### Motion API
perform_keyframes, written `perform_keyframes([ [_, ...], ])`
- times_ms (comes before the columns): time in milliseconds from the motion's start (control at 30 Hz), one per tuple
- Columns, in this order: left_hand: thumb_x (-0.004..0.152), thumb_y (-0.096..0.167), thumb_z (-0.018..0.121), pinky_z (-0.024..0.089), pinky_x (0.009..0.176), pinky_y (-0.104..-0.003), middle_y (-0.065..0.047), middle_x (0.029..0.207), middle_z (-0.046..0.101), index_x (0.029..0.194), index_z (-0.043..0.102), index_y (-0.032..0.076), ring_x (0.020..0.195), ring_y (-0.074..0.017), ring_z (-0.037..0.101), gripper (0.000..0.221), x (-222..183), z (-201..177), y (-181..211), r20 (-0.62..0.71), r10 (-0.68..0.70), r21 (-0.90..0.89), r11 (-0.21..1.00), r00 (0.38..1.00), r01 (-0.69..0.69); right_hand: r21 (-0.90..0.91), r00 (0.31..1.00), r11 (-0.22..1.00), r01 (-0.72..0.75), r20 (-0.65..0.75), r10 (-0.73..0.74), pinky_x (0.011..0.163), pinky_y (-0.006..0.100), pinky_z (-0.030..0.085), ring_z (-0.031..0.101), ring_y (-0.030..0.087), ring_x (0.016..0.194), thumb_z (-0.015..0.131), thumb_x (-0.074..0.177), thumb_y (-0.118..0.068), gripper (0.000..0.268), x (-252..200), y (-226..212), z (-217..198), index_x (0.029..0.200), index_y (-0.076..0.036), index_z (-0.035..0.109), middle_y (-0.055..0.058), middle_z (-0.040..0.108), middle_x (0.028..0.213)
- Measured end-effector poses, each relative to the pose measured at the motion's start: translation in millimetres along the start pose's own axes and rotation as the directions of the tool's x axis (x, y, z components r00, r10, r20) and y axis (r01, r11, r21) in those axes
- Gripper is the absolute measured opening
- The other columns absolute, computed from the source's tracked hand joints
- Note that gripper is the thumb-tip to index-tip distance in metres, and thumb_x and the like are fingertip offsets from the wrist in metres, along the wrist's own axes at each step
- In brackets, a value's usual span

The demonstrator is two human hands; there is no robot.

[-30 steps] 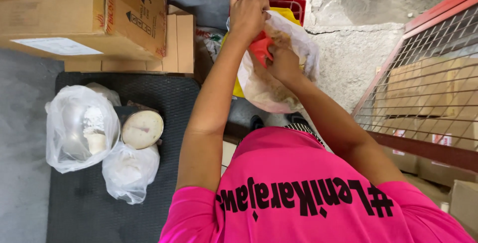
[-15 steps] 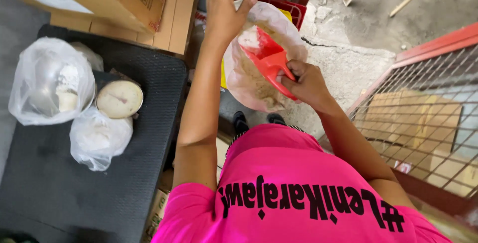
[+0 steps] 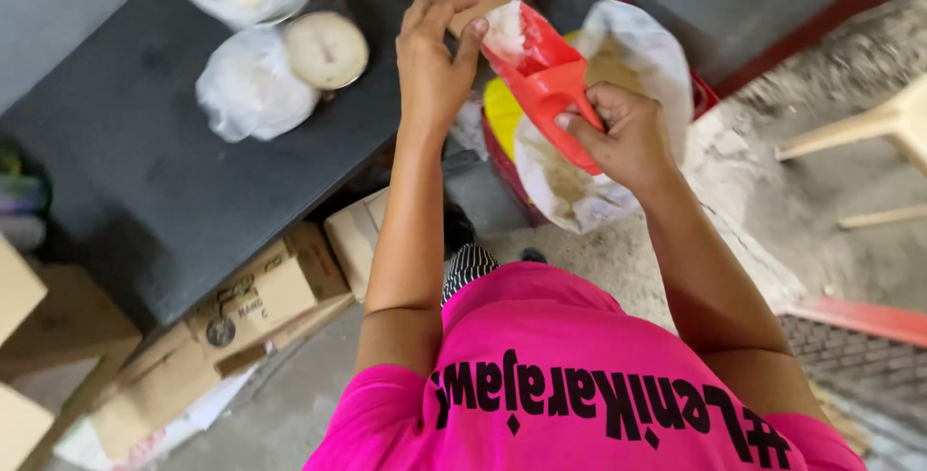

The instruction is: The person is scooping powder from a large sack, weighing it into small plastic bags using a scale, and then packing the bags into cardboard boxes.

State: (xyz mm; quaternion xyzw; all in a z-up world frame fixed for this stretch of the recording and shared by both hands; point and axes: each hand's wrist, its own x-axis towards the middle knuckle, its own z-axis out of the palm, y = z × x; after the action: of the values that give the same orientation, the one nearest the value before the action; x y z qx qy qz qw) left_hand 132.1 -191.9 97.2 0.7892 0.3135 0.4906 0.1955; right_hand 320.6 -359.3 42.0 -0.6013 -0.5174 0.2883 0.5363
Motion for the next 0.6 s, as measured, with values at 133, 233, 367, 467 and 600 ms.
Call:
perform_keyframes([
  [133, 0.090, 0.006, 0.078, 0.054, 0.098, -0.040, -0.014, 0.115, 0.071, 0.113, 0.073, 0.006, 0.110, -0.0330, 0.068, 0.023, -5, -50, -27, -0.080, -0.052, 0.075, 0.996, 0.995, 0.058, 0.087, 0.988, 0.992, 0.096, 0.111, -0.106, 0.067, 0.020, 0.050, 0.061, -0.001, 0.077, 0.075, 0.098, -0.005, 0.009, 42, -16, 32, 0.101, 0.000, 0.068, -0.004, 0.070, 0.087],
  [233, 0.091, 0.006, 0.078, 0.052, 0.097, -0.040, -0.015, 0.115, 0.069, 0.117, 0.072, 0.005, 0.110, -0.0343, 0.066, 0.027, -4, -87, -54, -0.160, -0.079, 0.126, 0.987, 0.984, 0.100, 0.088, 0.977, 0.987, 0.133, 0.159, -0.146, 0.066, 0.021, 0.049, 0.059, 0.000, 0.076, 0.077, 0.099, -0.004, 0.012, 77, -25, 59, 0.097, 0.002, 0.066, -0.001, 0.070, 0.086],
  [367, 0.092, 0.006, 0.078, 0.052, 0.098, -0.040, -0.015, 0.116, 0.069, 0.119, 0.072, 0.005, 0.111, -0.0340, 0.066, 0.027, 1, -135, -90, -0.217, -0.119, 0.170, 0.973, 0.969, 0.158, 0.031, 0.955, 0.983, 0.179, 0.236, -0.182, 0.062, 0.022, 0.047, 0.056, 0.001, 0.073, 0.077, 0.099, -0.003, 0.009, 135, -40, 97, 0.099, 0.001, 0.069, -0.001, 0.069, 0.084],
  [467, 0.095, 0.008, 0.077, 0.054, 0.096, -0.038, -0.014, 0.116, 0.068, 0.120, 0.072, 0.006, 0.110, -0.0317, 0.068, 0.026, 4, -162, -120, -0.284, -0.179, 0.134, 0.965, 0.942, 0.224, 0.101, 0.919, 0.961, 0.258, 0.280, -0.276, 0.067, 0.020, 0.050, 0.061, 0.000, 0.078, 0.076, 0.099, -0.003, 0.009, 179, -52, 124, 0.102, 0.001, 0.068, -0.003, 0.071, 0.089],
  [600, 0.094, 0.009, 0.078, 0.053, 0.098, -0.038, -0.014, 0.119, 0.068, 0.123, 0.070, 0.005, 0.113, -0.0323, 0.067, 0.030, 14, -183, -165, -0.325, -0.174, 0.151, 0.961, 0.930, 0.233, -0.093, 0.885, 0.914, 0.395, 0.304, -0.352, 0.062, 0.026, 0.045, 0.057, 0.006, 0.071, 0.081, 0.101, -0.008, 0.014, 253, -43, 153, 0.100, 0.001, 0.070, 0.004, 0.067, 0.082],
])
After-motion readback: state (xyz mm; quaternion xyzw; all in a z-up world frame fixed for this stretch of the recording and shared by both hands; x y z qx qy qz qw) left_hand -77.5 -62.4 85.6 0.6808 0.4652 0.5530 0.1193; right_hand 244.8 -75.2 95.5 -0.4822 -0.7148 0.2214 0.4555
